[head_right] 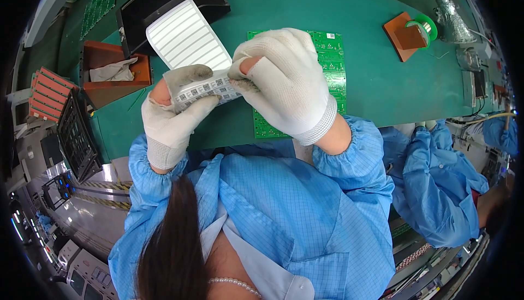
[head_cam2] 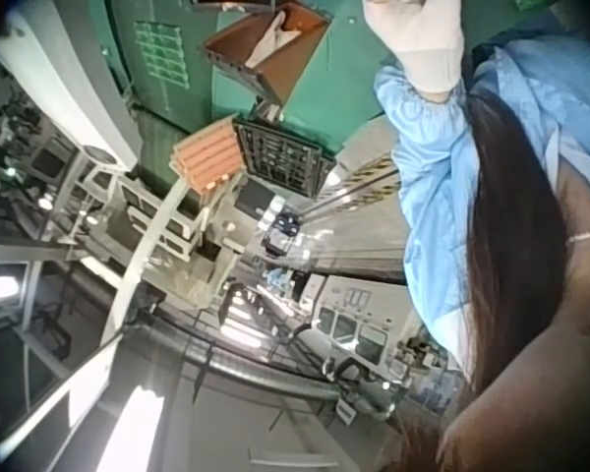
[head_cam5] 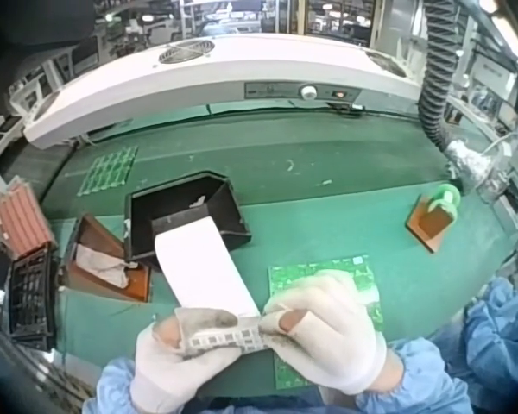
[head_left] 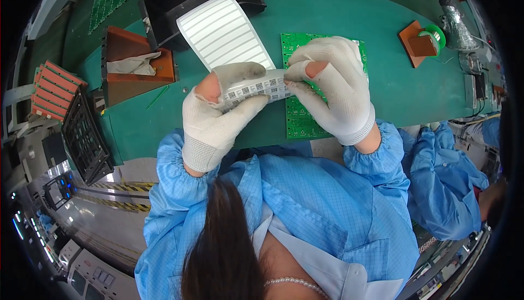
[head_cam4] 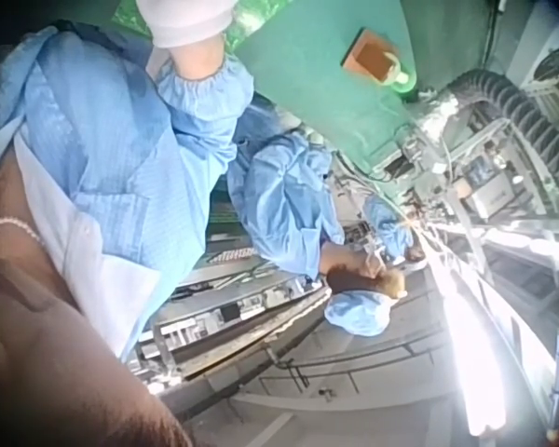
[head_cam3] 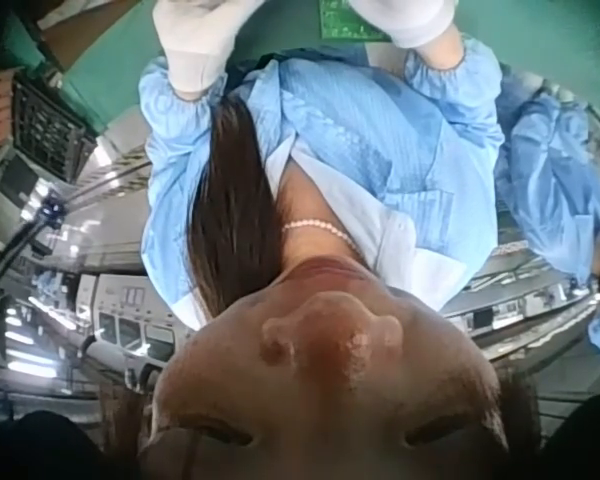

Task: Applying small adhesive labels to specific locations on a series of printed circuit boards at an assembly station.

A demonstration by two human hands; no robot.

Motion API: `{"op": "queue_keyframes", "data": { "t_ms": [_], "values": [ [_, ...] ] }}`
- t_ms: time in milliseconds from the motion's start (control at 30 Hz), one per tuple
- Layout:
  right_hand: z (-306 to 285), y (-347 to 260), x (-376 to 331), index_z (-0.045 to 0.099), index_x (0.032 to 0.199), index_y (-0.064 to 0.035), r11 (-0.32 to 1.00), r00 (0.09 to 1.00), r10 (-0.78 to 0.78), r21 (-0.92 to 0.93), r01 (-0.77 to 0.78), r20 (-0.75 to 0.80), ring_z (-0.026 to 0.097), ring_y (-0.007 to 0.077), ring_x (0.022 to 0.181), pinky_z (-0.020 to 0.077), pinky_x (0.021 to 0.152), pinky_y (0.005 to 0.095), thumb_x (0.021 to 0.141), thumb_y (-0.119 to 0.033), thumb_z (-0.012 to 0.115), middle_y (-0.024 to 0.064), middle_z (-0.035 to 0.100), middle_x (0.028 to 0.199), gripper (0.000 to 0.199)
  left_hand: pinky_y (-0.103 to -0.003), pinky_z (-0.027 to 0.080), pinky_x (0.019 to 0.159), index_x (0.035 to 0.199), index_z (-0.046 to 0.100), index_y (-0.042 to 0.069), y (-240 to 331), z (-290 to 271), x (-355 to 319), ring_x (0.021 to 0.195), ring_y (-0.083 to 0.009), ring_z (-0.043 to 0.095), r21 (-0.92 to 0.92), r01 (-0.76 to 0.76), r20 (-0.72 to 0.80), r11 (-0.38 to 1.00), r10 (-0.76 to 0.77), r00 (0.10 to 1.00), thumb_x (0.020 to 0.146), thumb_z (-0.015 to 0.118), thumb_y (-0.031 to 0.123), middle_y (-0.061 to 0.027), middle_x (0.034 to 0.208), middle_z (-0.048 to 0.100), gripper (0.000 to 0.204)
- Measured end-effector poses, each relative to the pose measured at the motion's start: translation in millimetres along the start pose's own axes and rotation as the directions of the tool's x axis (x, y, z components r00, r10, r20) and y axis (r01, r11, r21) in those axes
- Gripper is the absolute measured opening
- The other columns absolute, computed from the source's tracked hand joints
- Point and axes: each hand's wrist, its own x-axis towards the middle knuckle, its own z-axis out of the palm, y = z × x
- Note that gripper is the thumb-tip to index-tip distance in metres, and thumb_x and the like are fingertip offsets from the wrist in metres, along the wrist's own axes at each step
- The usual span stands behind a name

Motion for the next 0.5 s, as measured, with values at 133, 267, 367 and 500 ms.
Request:
{"op": "queue_keyframes", "data": {
  "t_ms": [133,267,367,500],
  "values": [
    [-11,4,-1,0.063,0.088,-0.0038,0.949,0.979,0.202,0.242,-0.201,0.019,0.06,0.0244,0.094,0.0457,0.087,0.0344,0.076,0.002,0.069,0.0103,0.063,0.1,0.014,-0.027,0.053,0.087,0.118,0.063,-0.002,-2,-2,1,0.097,-0.0153,0.067,-0.035,0.007,-0.011,0.999,-0.007,1.0,0.081,0.072,0.001,-0.0103,0.105,0.07,0.038],
    [-44,72,-10,0.064,0.094,0.0021,0.845,0.888,0.434,0.273,-0.459,0.15,0.058,0.0181,0.096,0.0453,0.088,0.0295,0.089,-0.012,0.064,0.0113,0.061,0.105,0.015,-0.028,0.051,0.091,0.121,0.06,-0.003,-1,-4,-5,0.101,-0.0166,0.064,-0.231,0.069,-0.054,0.971,-0.084,0.995,0.082,0.069,-0.003,-0.0103,0.11,0.068,0.04],
    [-43,124,-26,0.067,0.097,0.0,0.889,0.875,0.428,0.071,-0.453,0.226,0.058,0.0178,0.095,0.0461,0.087,0.0297,0.09,-0.02,0.063,0.0097,0.062,0.105,0.021,-0.029,0.05,0.093,0.123,0.06,-0.004,-6,-9,-4,0.103,-0.0162,0.063,-0.213,0.11,-0.049,0.971,-0.123,0.991,0.085,0.066,-0.002,-0.0097,0.114,0.066,0.038],
    [-24,137,-30,0.069,0.093,-0.0032,0.902,0.864,0.407,0.018,-0.431,0.296,0.059,0.0199,0.095,0.0476,0.086,0.0314,0.089,-0.022,0.064,0.0085,0.063,0.102,0.02,-0.028,0.05,0.091,0.121,0.061,-0.002,-7,-7,-2,0.102,-0.0153,0.063,-0.196,0.106,-0.045,0.975,-0.117,0.992,0.086,0.066,0.001,-0.0088,0.112,0.067,0.036]
  ]
}}
